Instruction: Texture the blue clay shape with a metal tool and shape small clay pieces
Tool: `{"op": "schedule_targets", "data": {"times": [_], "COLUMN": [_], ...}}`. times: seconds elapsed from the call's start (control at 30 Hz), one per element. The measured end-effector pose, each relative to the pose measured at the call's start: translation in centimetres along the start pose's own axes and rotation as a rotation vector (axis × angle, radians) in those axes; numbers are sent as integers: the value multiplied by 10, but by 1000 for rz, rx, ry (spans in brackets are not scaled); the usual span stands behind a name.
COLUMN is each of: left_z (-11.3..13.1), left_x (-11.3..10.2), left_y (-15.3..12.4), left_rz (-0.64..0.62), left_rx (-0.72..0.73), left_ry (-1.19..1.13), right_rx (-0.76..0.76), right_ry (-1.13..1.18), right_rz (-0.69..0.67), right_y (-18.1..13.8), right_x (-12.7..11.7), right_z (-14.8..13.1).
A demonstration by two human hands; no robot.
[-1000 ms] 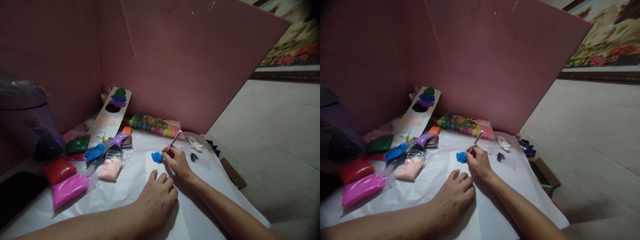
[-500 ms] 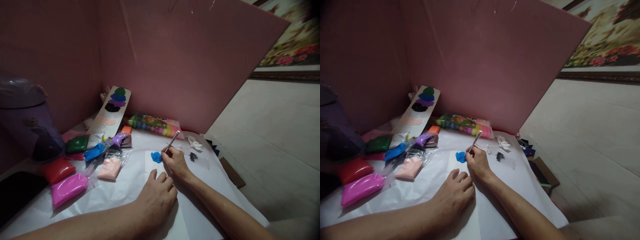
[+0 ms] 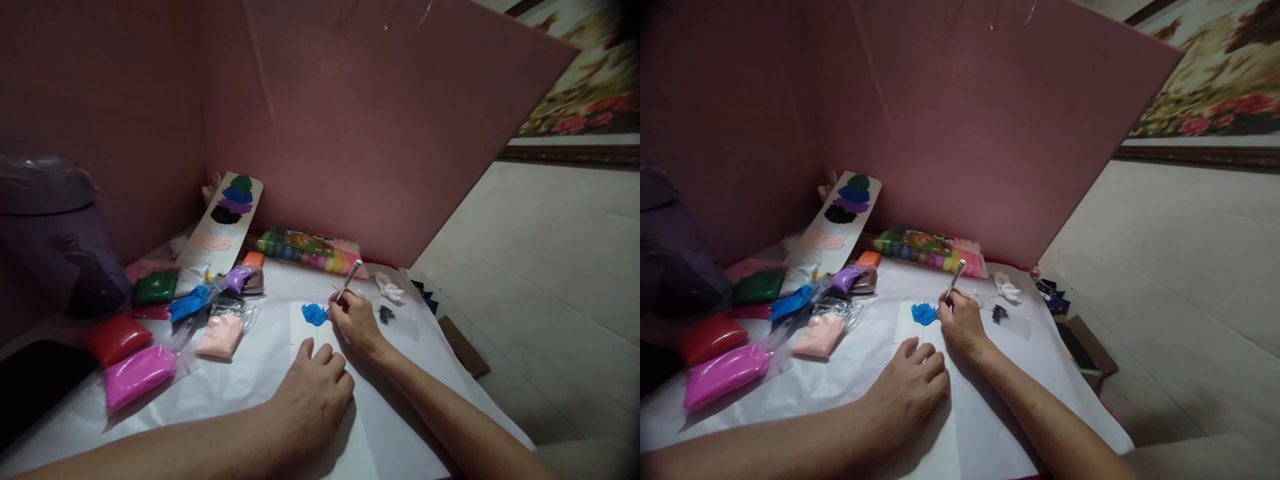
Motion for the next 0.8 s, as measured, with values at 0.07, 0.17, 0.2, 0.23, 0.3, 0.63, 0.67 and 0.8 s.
{"op": "schedule_targets", "data": {"times": [0.07, 0.17, 0.2, 0.23, 0.3, 0.63, 0.67, 0.8], "left_z": [1, 1, 1, 1, 0, -1, -1, -1], "left_x": [-1, -2, -2, -3, -2, 0, 0, -3], "left_y": [0, 0, 0, 0, 0, 0, 0, 2], "left_rz": [0, -10, -13, -15, -10, -1, -11, -34], "left_rx": [5, 0, 0, 1, 4, 8, 6, 1], "left_ry": [7, 7, 2, -2, -9, -16, -19, -30], "right_rx": [-26, -43, -48, -51, -48, 73, 72, 57], "right_ry": [-16, -13, -9, -2, 31, 170, 163, 104], "right_rz": [19, 49, 57, 64, 71, -35, -36, -21], "right_y": [2, 7, 8, 9, 10, 3, 4, 10], "right_x": [-1, -2, -3, -3, -4, 9, 10, 9], "right_z": [1, 2, 2, 1, -1, -10, -9, -1]}}
Point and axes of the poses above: each hand's wrist, its own y-axis towards the middle knuckle, its own x-axis out of the palm, z = x × y, the point moved 2 cm from there along y, towards the middle knuckle, and after that the axes turned 14 degrees about x, right-handed, at the moved point
